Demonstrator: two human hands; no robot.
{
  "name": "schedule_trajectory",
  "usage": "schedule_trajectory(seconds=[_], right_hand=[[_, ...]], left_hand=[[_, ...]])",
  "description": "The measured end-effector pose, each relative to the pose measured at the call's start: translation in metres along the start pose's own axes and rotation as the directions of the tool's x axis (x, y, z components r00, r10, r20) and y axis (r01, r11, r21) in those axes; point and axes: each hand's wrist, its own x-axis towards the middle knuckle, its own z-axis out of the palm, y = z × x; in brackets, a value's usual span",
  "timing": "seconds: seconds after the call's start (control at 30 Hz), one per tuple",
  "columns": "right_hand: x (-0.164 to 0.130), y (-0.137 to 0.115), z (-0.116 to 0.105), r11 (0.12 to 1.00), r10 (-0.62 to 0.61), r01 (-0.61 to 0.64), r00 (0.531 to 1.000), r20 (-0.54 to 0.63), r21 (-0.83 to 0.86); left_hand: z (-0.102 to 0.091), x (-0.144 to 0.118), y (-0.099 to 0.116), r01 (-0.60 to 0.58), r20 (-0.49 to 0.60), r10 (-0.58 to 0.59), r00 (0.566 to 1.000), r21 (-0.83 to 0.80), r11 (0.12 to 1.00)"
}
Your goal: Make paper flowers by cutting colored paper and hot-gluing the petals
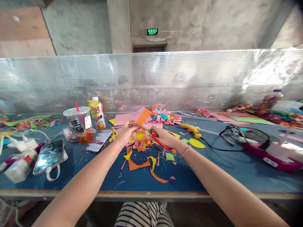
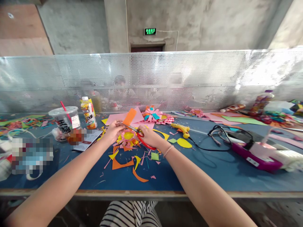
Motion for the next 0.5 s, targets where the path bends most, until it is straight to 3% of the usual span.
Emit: schedule_trajectory(seconds=[0.5], right_hand=[[0.0016, -0.0036, 0.0015, 0.997, -0.042, 0.042, 0.999, 0.004, 0.06]], left_hand=[[0.0007, 0.0025, -0.0048, 0.018, -0.045, -0.022, 0.999, -0.091, 0.996]])
